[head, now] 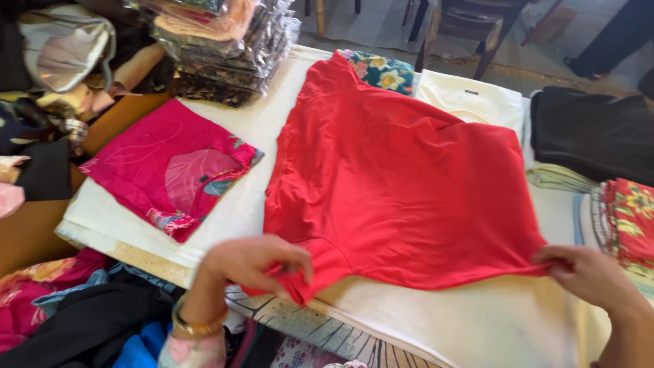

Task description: Folding and arranging various garments on a workspace table.

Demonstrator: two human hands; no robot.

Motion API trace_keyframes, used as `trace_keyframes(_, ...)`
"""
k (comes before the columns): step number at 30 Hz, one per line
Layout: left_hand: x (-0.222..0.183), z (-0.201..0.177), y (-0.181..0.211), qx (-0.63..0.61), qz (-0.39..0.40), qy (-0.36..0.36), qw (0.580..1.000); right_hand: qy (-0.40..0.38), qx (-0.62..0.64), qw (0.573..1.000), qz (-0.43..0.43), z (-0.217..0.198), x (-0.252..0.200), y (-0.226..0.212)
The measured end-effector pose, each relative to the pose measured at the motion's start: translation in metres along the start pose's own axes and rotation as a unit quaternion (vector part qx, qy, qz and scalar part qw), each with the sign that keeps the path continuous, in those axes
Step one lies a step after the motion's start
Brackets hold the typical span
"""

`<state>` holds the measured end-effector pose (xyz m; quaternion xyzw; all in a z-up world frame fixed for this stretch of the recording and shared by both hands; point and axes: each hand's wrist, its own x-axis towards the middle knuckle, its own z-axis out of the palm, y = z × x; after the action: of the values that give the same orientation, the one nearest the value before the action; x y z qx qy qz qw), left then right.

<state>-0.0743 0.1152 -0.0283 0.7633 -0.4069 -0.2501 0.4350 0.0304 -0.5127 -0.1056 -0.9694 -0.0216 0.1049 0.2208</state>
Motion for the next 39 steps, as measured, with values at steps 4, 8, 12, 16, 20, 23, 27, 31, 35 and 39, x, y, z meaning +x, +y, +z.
trace_keyframes(4,-0.015,-0.058,-0.065,-0.087,0.056,0.178,0.979,-0.159,0.057,0.985,-0.033,-0.023,-0.020,-0.056)
trace_keyframes(8,0.021,-0.112,-0.195,0.027,-0.208,0.408,0.888,0.054,0.045,0.997,-0.036,-0.011,0.037,-0.036)
trace_keyframes(12,0.065,-0.141,-0.261,0.158,-0.296,0.526,0.782,0.243,0.097,0.963,-0.070,0.005,0.119,-0.019)
trace_keyframes(16,0.100,-0.148,-0.268,0.090,-0.382,0.588,0.707,0.248,0.040,0.967,0.031,0.024,0.165,-0.033)
trace_keyframes(20,0.107,-0.171,-0.286,0.069,-0.409,0.508,0.755,0.253,-0.065,0.965,0.013,0.047,0.178,-0.025)
trace_keyframes(23,0.100,-0.176,-0.200,-0.012,-0.269,0.641,0.719,0.257,-0.113,0.960,-0.005,0.038,0.147,-0.041)
trace_keyframes(27,0.084,-0.150,-0.144,0.267,-0.327,0.493,0.761,0.104,-0.081,0.986,-0.106,-0.001,0.045,-0.098)
trace_keyframes(31,0.048,-0.060,-0.097,0.237,-0.155,0.112,0.952,-0.181,-0.089,0.948,-0.244,0.022,-0.028,-0.092)
trace_keyframes(35,0.049,0.027,-0.004,0.146,-0.171,-0.044,0.973,-0.075,-0.157,0.963,-0.204,0.047,-0.039,-0.089)
trace_keyframes(39,0.045,0.063,-0.031,0.391,-0.296,0.083,0.867,0.043,-0.241,0.966,-0.087,0.040,-0.017,-0.075)
